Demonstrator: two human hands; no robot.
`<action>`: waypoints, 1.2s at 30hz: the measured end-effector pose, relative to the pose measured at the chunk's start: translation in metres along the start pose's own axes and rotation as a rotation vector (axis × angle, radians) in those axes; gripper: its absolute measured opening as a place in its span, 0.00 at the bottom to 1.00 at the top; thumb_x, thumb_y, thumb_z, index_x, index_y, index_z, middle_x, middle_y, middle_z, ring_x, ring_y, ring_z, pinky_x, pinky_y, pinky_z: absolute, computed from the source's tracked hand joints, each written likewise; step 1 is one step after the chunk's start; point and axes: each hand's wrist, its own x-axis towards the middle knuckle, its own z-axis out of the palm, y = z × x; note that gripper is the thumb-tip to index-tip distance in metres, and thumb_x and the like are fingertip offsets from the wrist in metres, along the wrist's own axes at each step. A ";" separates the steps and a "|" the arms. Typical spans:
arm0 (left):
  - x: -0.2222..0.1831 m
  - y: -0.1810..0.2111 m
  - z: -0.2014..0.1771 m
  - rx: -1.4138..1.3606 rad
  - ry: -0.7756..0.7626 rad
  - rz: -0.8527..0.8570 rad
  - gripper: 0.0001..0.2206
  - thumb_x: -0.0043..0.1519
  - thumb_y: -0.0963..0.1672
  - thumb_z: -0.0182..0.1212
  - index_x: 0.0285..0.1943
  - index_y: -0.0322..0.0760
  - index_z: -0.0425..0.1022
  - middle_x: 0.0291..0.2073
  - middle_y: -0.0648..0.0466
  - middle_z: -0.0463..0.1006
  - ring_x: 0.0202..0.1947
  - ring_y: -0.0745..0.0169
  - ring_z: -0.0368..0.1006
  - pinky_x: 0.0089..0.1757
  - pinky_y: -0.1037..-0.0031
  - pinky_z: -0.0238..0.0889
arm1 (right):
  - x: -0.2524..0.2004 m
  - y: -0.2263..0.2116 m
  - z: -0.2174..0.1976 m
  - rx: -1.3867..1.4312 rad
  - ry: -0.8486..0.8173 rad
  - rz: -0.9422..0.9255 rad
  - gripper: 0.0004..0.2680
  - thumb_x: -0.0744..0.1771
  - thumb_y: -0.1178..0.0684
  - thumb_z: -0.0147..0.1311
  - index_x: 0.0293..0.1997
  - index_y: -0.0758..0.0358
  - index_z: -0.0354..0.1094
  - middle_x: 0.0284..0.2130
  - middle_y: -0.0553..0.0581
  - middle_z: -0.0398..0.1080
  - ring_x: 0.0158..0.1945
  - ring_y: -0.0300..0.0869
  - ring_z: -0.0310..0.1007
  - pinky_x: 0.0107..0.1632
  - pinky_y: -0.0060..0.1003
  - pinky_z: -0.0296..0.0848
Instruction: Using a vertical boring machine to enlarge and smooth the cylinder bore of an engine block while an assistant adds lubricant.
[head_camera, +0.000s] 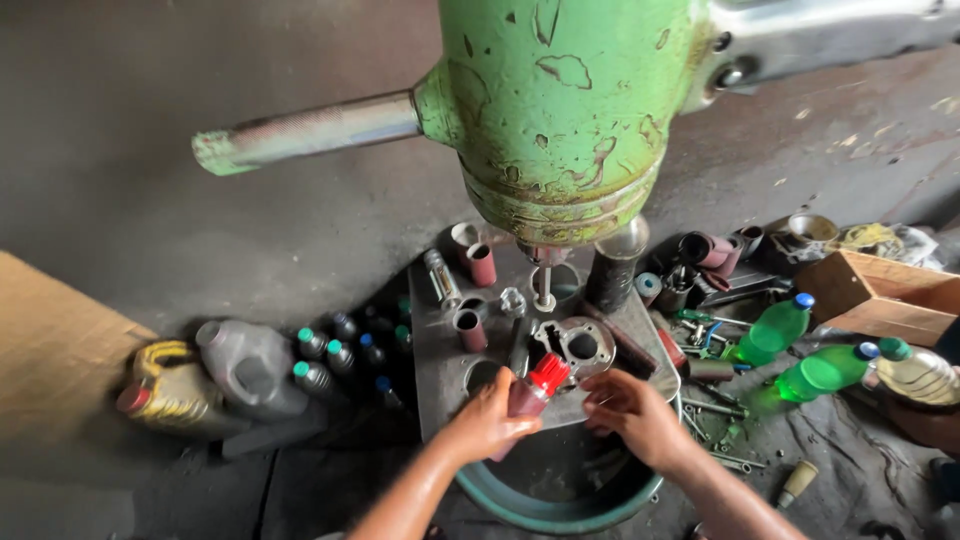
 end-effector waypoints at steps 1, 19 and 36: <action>0.002 0.021 0.001 0.002 -0.001 0.009 0.30 0.54 0.50 0.76 0.56 0.31 0.64 0.45 0.38 0.77 0.47 0.36 0.74 0.46 0.54 0.68 | 0.001 0.000 0.004 0.000 0.008 -0.006 0.11 0.65 0.57 0.59 0.52 0.64 0.70 0.39 0.59 0.75 0.38 0.43 0.79 0.42 0.40 0.79; 0.024 0.085 0.039 -1.295 0.060 -0.303 0.25 0.52 0.35 0.70 0.61 0.28 0.71 0.47 0.48 0.78 0.50 0.60 0.74 0.55 0.69 0.64 | -0.019 -0.060 0.006 -0.265 0.074 -0.356 0.17 0.66 0.65 0.54 0.63 0.59 0.68 0.47 0.47 0.70 0.48 0.35 0.75 0.49 0.28 0.75; 0.008 0.107 0.029 -1.203 -0.327 -0.342 0.37 0.50 0.45 0.76 0.70 0.42 0.61 0.52 0.57 0.72 0.53 0.69 0.70 0.55 0.73 0.65 | 0.011 -0.054 -0.033 -0.156 -0.234 -0.296 0.13 0.66 0.44 0.61 0.45 0.63 0.71 0.34 0.51 0.73 0.39 0.33 0.69 0.43 0.32 0.72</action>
